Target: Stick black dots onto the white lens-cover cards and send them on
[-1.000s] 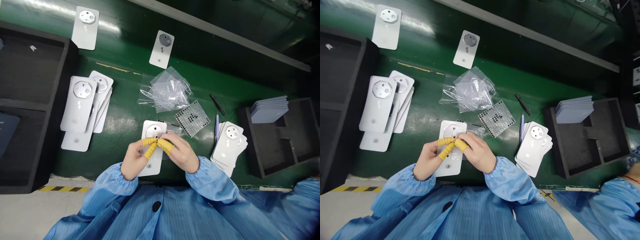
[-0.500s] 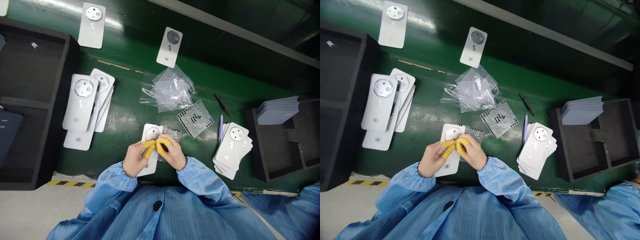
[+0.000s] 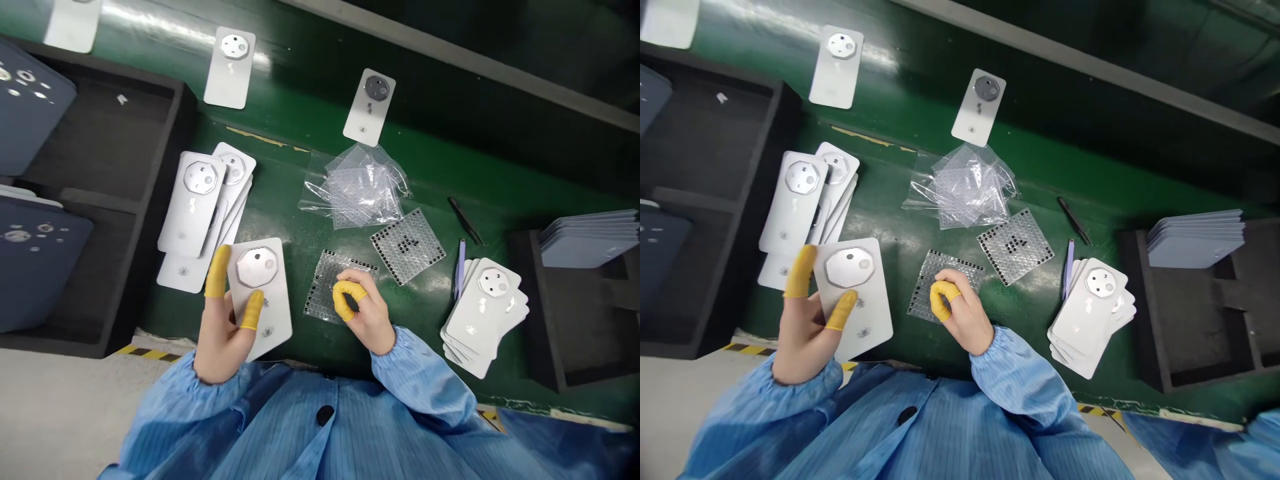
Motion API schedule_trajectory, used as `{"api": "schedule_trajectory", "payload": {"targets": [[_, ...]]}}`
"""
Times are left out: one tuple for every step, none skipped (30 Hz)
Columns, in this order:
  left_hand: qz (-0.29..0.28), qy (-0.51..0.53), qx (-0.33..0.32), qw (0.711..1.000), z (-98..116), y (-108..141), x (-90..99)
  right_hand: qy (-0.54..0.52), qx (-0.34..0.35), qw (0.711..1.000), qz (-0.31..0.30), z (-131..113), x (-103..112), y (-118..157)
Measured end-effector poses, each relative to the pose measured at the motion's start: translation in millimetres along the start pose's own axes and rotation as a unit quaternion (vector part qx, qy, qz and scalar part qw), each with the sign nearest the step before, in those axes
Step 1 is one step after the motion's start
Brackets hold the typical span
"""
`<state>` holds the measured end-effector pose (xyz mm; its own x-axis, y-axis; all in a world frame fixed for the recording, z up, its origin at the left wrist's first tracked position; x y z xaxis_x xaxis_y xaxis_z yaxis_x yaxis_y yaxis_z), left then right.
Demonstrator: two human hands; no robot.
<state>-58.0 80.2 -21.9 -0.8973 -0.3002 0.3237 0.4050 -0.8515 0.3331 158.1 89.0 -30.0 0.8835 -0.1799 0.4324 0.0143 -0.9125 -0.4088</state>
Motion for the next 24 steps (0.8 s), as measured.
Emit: {"api": "schedule_trajectory", "payload": {"targets": [[-0.009,0.018,-0.002,1.0,4,6,-2.7,0.004,0.006,1.0,0.008,-7,4,-4],[-0.029,0.034,-0.01,0.999,9,11,-9.2,0.005,0.012,1.0,0.013,-14,7,-9],[-0.053,0.048,-0.018,0.997,13,17,-17.8,0.004,0.017,1.0,0.013,-21,10,-14],[-0.077,0.063,-0.023,0.995,17,22,-27.2,0.002,0.023,1.0,0.007,-29,12,-19],[-0.092,0.074,-0.033,0.992,21,27,-35.9,0.0,0.033,0.999,-0.004,-36,13,-24],[-0.099,0.082,-0.046,0.991,25,30,-42.8,0.001,0.046,0.999,-0.017,-43,13,-28],[-0.096,0.088,-0.06,0.99,28,32,-47.7,0.005,0.06,0.998,-0.028,-48,14,-31],[-0.09,0.091,-0.07,0.989,30,34,-50.9,0.012,0.076,0.996,-0.034,-52,15,-33],[-0.086,0.091,-0.078,0.989,32,35,-53.1,0.023,0.093,0.995,-0.033,-56,17,-34],[-0.082,0.091,-0.082,0.989,34,35,-54.1,0.033,0.108,0.993,-0.03,-58,18,-34],[-0.079,0.091,-0.083,0.989,34,36,-54.1,0.041,0.121,0.991,-0.027,-60,20,-33],[-0.076,0.09,-0.084,0.989,35,36,-53.5,0.046,0.133,0.99,-0.027,-61,20,-32],[-0.073,0.089,-0.088,0.99,36,36,-52.5,0.049,0.144,0.988,-0.03,-63,20,-30],[-0.07,0.088,-0.094,0.989,36,36,-51.5,0.051,0.153,0.986,-0.034,-64,20,-29],[-0.068,0.088,-0.103,0.989,37,36,-50.6,0.053,0.161,0.985,-0.039,-64,19,-28],[-0.067,0.087,-0.115,0.987,37,36,-50.1,0.057,0.166,0.983,-0.043,-65,18,-28],[-0.07,0.086,-0.13,0.985,38,37,-50.5,0.061,0.171,0.982,-0.045,-65,17,-28],[-0.074,0.083,-0.146,0.983,38,37,-51.4,0.064,0.174,0.982,-0.043,-66,17,-29],[-0.078,0.081,-0.163,0.98,38,38,-52.5,0.068,0.176,0.981,-0.04,-66,17,-30],[-0.08,0.08,-0.181,0.977,39,38,-53.6,0.071,0.175,0.981,-0.036,-65,16,-31],[-0.082,0.077,-0.197,0.974,40,38,-54.8,0.076,0.171,0.982,-0.032,-65,16,-32],[-0.082,0.073,-0.212,0.971,40,38,-55.9,0.081,0.167,0.982,-0.028,-64,16,-33],[-0.08,0.064,-0.226,0.969,41,38,-56.6,0.087,0.165,0.982,-0.024,-63,16,-33],[-0.076,0.052,-0.242,0.966,42,37,-56.9,0.092,0.166,0.982,-0.023,-63,16,-32]]}}
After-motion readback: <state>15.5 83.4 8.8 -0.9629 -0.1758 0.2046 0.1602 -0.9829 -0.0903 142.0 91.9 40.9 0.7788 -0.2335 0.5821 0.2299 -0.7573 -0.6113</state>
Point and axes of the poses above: each hand's wrist, its own y-axis away from the middle knuckle, its own x-axis out of the back of the hand, z = x × y, the point moved 6 cm from there along -y, towards the middle knuckle, and after that the axes turned 14 degrees about z, right-handed, at the moved point
